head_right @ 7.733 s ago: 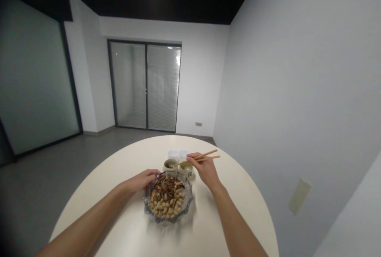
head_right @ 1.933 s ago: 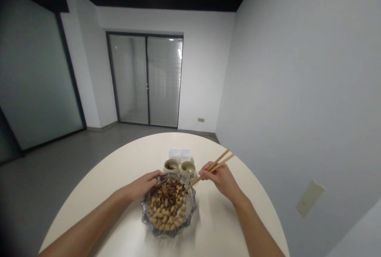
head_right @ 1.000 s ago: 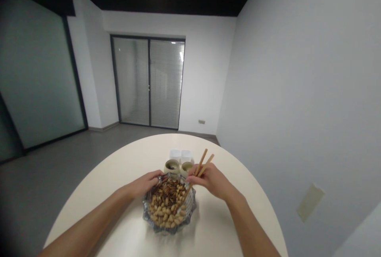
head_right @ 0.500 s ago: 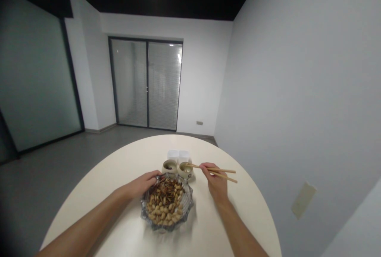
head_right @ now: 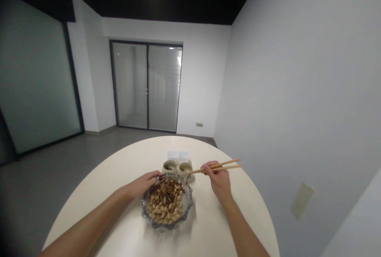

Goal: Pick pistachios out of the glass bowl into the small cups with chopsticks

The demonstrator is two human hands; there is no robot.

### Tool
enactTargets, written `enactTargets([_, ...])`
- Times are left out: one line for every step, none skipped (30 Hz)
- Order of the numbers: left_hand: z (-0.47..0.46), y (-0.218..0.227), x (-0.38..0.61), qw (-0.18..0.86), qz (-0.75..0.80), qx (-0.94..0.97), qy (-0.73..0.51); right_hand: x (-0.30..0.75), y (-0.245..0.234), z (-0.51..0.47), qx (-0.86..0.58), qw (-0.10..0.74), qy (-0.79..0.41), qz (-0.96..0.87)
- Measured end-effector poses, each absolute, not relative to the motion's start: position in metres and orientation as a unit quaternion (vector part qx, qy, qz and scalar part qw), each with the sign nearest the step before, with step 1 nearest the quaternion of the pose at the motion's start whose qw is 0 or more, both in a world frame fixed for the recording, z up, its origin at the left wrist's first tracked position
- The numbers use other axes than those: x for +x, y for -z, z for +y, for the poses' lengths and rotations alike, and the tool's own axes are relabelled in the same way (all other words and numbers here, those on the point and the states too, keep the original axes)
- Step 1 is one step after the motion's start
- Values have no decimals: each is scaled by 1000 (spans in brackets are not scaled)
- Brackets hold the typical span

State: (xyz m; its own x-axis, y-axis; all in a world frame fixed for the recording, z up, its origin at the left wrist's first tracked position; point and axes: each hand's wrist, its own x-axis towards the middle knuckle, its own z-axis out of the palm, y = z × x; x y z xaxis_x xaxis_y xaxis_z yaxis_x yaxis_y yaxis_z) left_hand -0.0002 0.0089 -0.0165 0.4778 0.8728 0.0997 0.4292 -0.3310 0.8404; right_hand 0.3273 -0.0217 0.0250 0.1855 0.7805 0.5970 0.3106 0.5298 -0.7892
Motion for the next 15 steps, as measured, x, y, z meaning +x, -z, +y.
enactTargets([9,17,0,390,425,766,-283,326,-27,-24,-438,611,-216,-623])
enactTargets([9,17,0,387,424,768,-284,325,-29,-27,-430,592,-240,-638])
enactTargets([10,17,0,385,424,769,-284,323,-30,-29,-425,573,-257,-652])
enactTargets([10,18,0,383,424,770,-284,321,-30,-31,-423,554,-269,-665])
enactTargets([10,18,-1,382,423,771,-284,319,-30,-32,-421,537,-275,-677])
enactTargets([11,18,-1,383,422,771,-283,318,-30,-33,-421,521,-280,-688])
enactTargets([11,18,-1,385,419,772,-283,317,-29,-34,-422,509,-285,-694])
enactTargets([11,18,-1,388,417,772,-282,316,-29,-35,-423,500,-290,-698])
enactTargets([11,19,-1,392,414,771,-283,316,-28,-35,-425,495,-294,-698])
enactTargets([11,19,-1,396,413,770,-283,315,-28,-35,-427,492,-297,-698])
enactTargets([11,19,-1,401,414,767,-282,315,-28,-35,-428,491,-297,-698])
enactTargets([12,20,-1,403,416,766,-280,315,-28,-35,-430,491,-297,-697])
enactTargets([12,20,-2,403,415,766,-281,315,-27,-34,-431,492,-296,-696])
enactTargets([13,21,-1,403,415,766,-280,314,-27,-34,-431,492,-296,-696])
enactTargets([13,22,-1,401,415,767,-282,314,-27,-34,-431,492,-297,-696])
